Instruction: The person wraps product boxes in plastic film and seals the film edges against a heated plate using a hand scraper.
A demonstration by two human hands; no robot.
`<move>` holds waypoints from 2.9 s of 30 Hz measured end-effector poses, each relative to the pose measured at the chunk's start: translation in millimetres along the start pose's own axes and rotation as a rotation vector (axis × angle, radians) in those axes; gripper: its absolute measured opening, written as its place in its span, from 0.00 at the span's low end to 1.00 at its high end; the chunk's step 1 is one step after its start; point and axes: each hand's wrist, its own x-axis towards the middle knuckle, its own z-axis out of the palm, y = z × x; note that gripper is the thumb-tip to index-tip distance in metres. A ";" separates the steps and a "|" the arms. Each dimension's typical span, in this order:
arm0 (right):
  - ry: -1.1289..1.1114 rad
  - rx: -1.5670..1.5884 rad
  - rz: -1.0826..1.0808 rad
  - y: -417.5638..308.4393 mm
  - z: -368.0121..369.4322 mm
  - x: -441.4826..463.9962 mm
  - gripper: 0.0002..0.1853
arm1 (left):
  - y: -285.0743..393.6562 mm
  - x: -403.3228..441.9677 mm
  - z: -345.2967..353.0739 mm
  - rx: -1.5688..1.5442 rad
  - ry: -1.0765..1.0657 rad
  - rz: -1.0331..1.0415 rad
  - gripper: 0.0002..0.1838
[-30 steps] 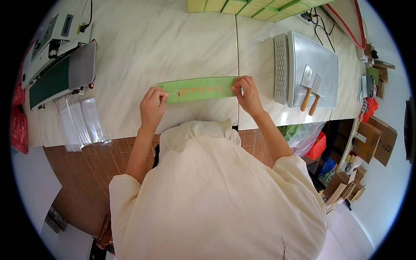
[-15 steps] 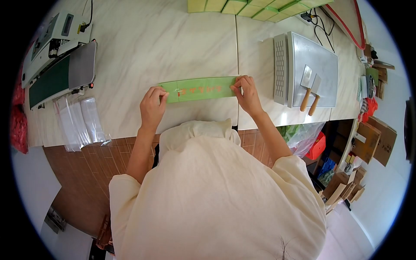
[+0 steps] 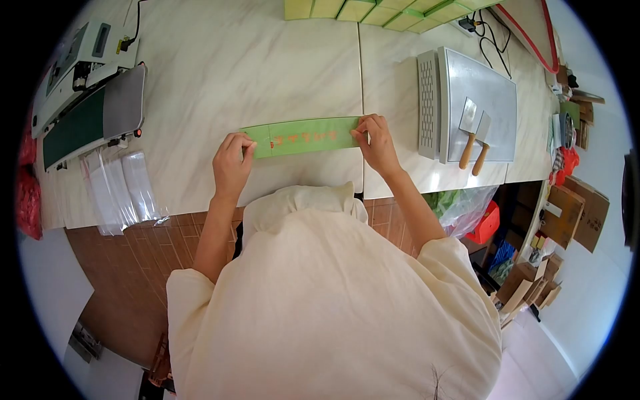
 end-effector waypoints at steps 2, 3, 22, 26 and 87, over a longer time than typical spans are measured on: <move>0.033 0.013 0.000 2.1 3.0 -1.0 0.10 | 0.3 0.1 0.4 -0.020 0.004 -0.004 0.06; 0.066 0.027 0.001 4.3 5.2 -1.9 0.10 | 0.4 0.2 1.2 -0.021 0.006 -0.005 0.06; -0.107 -0.209 -0.312 -95.9 91.7 -20.6 0.27 | -2.6 1.0 7.5 -0.055 0.023 0.012 0.07; -0.184 -0.345 -0.279 -103.4 104.8 -18.4 0.31 | -4.6 0.3 5.1 -0.061 0.024 0.036 0.07; 0.569 -0.420 0.704 58.8 -128.7 -57.0 0.16 | 5.4 41.0 5.3 0.206 -0.169 0.099 0.13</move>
